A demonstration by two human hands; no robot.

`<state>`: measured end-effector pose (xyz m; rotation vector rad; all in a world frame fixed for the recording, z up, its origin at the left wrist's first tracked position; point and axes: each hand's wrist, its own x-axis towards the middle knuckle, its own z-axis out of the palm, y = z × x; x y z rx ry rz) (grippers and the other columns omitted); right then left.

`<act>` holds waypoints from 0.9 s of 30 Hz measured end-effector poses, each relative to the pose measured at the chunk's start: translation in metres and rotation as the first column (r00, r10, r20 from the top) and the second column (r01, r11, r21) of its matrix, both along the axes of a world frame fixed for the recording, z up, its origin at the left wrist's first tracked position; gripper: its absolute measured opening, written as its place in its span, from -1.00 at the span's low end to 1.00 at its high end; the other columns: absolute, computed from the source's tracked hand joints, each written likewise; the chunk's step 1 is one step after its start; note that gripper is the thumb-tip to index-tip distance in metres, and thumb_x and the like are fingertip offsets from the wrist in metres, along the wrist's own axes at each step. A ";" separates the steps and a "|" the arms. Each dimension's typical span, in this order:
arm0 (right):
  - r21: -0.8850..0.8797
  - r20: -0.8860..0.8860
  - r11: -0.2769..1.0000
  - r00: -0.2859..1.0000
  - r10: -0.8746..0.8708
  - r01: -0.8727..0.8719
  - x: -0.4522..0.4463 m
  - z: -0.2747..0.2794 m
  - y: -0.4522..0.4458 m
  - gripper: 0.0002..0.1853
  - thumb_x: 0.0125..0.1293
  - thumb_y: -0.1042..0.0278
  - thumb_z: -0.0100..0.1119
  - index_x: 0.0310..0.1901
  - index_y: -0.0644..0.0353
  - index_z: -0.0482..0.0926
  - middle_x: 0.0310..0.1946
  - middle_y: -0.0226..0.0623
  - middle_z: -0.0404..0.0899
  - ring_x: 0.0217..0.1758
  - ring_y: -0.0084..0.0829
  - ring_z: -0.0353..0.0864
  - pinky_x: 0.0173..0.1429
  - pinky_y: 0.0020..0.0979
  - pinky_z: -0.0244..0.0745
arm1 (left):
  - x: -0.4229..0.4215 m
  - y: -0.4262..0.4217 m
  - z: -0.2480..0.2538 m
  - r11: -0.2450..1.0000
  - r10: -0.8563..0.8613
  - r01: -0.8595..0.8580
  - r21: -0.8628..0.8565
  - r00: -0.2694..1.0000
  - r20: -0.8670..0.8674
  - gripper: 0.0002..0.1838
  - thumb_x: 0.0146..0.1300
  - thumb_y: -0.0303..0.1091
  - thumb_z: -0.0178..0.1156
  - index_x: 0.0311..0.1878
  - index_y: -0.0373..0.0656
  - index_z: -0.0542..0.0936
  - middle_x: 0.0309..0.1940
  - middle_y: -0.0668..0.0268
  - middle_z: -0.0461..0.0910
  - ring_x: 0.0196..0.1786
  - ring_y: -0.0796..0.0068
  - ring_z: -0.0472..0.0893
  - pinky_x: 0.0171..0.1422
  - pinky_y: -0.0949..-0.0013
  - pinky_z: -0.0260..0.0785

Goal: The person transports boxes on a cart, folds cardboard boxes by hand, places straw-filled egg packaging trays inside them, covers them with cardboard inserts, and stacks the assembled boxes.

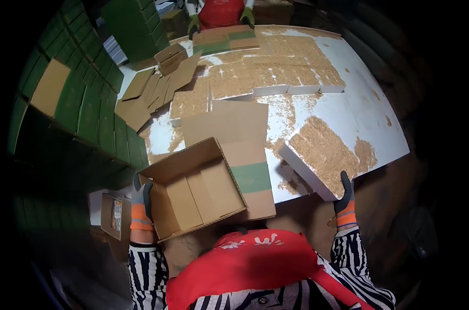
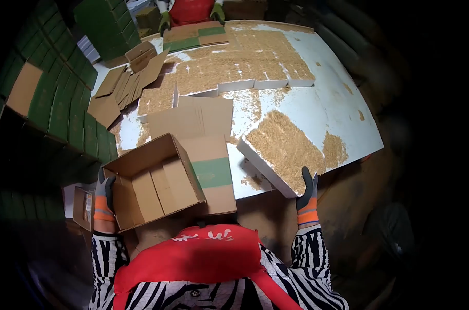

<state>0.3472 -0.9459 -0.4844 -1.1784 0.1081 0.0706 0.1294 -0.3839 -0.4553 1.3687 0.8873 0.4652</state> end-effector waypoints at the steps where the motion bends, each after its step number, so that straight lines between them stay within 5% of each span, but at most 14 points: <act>1: 0.279 -0.096 0.960 0.995 0.021 0.007 -0.003 0.033 0.019 -0.51 0.33 0.46 0.13 0.30 0.19 0.39 0.24 -0.15 0.40 0.28 -0.20 0.42 0.37 -0.29 0.32 | 0.004 -0.008 0.007 0.999 0.006 -0.007 -0.036 1.000 -0.004 -0.35 0.25 -0.46 0.12 0.42 -0.14 0.21 0.13 0.20 0.44 0.04 0.37 0.48 0.03 0.36 0.44; 4: -0.440 0.345 0.888 0.887 0.308 -0.137 -0.011 0.066 0.050 -0.52 0.45 0.38 -0.03 0.36 0.27 0.27 0.33 -0.13 0.33 0.37 -0.24 0.34 0.41 -0.23 0.29 | 0.009 -0.004 0.000 0.998 -0.050 0.053 -0.041 0.997 0.065 -0.41 0.29 -0.33 0.15 0.36 -0.19 0.27 0.13 0.23 0.43 0.12 0.41 0.42 0.18 0.39 0.31; 7: -0.638 0.493 0.760 0.692 0.527 -0.124 -0.019 0.128 0.112 -0.61 0.42 0.40 0.00 0.23 0.36 0.43 0.28 -0.14 0.36 0.28 -0.24 0.44 0.28 -0.26 0.43 | 0.008 0.000 -0.011 0.997 -0.066 0.062 0.041 0.992 0.109 -0.54 0.33 -0.13 0.18 0.20 -0.16 0.42 -0.04 0.33 0.46 0.02 0.49 0.41 0.16 0.42 0.29; 9: -0.432 0.300 0.810 0.785 0.543 -0.395 -0.032 0.168 0.156 -0.42 0.33 0.37 0.18 0.35 0.31 0.28 0.26 -0.12 0.39 0.25 -0.27 0.46 0.25 -0.29 0.45 | 0.011 -0.010 0.001 0.999 -0.032 0.031 0.011 0.998 0.061 -0.64 0.36 -0.03 0.13 0.03 -0.10 0.54 -0.16 0.43 0.47 -0.06 0.58 0.40 0.15 0.49 0.26; 10: -0.195 0.107 0.823 0.823 0.558 -0.533 -0.042 0.190 0.180 -0.31 0.28 0.35 0.26 0.39 0.29 0.21 0.26 -0.12 0.40 0.24 -0.29 0.46 0.25 -0.31 0.45 | 0.012 -0.017 0.011 0.997 -0.070 0.073 -0.015 0.990 0.124 -0.59 0.38 -0.03 0.11 0.11 -0.13 0.50 -0.11 0.40 0.49 -0.03 0.56 0.43 0.15 0.47 0.29; 12: -0.158 0.041 0.782 0.787 0.615 -0.603 -0.046 0.197 0.208 -0.12 0.17 0.36 0.39 0.45 0.28 0.08 0.25 -0.13 0.41 0.25 -0.32 0.45 0.28 -0.34 0.42 | 0.009 -0.024 0.021 0.986 -0.136 0.155 -0.055 0.958 0.253 -0.48 0.40 -0.04 0.07 0.27 -0.18 0.42 -0.01 0.35 0.51 0.05 0.51 0.48 0.17 0.44 0.33; 13: -0.321 0.028 0.742 0.777 0.629 -0.589 -0.037 0.179 0.214 -0.08 0.14 0.38 0.43 0.46 0.25 0.07 0.26 -0.15 0.40 0.25 -0.34 0.45 0.30 -0.37 0.40 | 0.012 -0.003 -0.028 0.963 -0.028 0.088 -0.255 0.973 0.231 -0.61 0.41 -0.05 0.08 0.11 -0.11 0.53 -0.18 0.45 0.56 -0.12 0.61 0.54 0.00 0.52 0.41; 14: -0.288 0.018 0.717 0.745 0.666 -0.634 -0.042 0.188 0.225 -0.07 0.11 0.37 0.45 0.46 0.25 0.09 0.26 -0.16 0.41 0.25 -0.37 0.45 0.31 -0.39 0.38 | 0.019 -0.013 -0.024 0.840 0.217 0.062 -0.539 0.872 0.439 -0.72 0.42 -0.08 0.08 -0.02 -0.05 0.57 -0.29 0.50 0.56 -0.23 0.64 0.54 -0.09 0.54 0.43; 16: -0.196 0.060 0.681 0.685 0.726 -0.705 -0.044 0.197 0.242 -0.06 0.09 0.36 0.47 0.45 0.25 0.11 0.26 -0.16 0.41 0.23 -0.40 0.45 0.29 -0.38 0.39 | 0.009 -0.004 -0.023 0.790 0.129 0.239 -0.564 0.836 0.534 -0.73 0.44 -0.12 0.07 0.05 -0.02 0.57 -0.25 0.51 0.57 -0.21 0.62 0.55 -0.07 0.50 0.44; 19: -0.170 -0.077 0.715 0.732 0.677 -0.678 -0.047 0.207 0.247 -0.05 0.06 0.33 0.49 0.44 0.27 0.12 0.25 -0.15 0.42 0.23 -0.42 0.46 0.28 -0.37 0.40 | -0.001 -0.022 0.005 0.815 0.117 0.201 -0.544 0.862 0.494 -0.67 0.44 -0.13 0.06 0.14 -0.07 0.54 -0.13 0.46 0.59 -0.11 0.58 0.57 0.01 0.41 0.47; 23: -0.436 0.110 0.632 0.659 0.744 -0.641 -0.037 0.198 0.250 -0.05 0.04 0.24 0.51 0.42 0.29 0.16 0.22 -0.15 0.45 0.19 -0.41 0.49 0.22 -0.35 0.45 | 0.010 -0.038 0.026 0.803 0.169 0.228 -0.552 0.800 0.576 -0.56 0.47 -0.02 -0.04 0.19 -0.12 0.51 0.05 0.30 0.59 0.00 0.34 0.60 0.13 0.19 0.48; 26: -0.362 0.015 0.623 0.664 0.747 -0.693 -0.039 0.211 0.253 -0.05 0.05 0.22 0.50 0.43 0.27 0.16 0.20 -0.16 0.47 0.20 -0.40 0.48 0.25 -0.32 0.42 | 0.008 -0.033 0.017 0.663 0.121 0.410 -0.626 0.767 0.630 -0.52 0.47 0.01 -0.09 0.23 -0.13 0.47 0.11 0.24 0.56 0.04 0.26 0.59 0.16 0.16 0.47; 27: -0.424 0.071 0.626 0.664 0.744 -0.655 -0.034 0.201 0.251 -0.04 0.06 0.21 0.50 0.43 0.25 0.15 0.19 -0.16 0.48 0.19 -0.41 0.49 0.24 -0.32 0.43 | 0.007 -0.041 0.029 0.749 0.118 0.324 -0.578 0.793 0.597 -0.51 0.46 0.02 -0.08 0.23 -0.15 0.47 0.12 0.19 0.55 0.06 0.22 0.59 0.18 0.12 0.46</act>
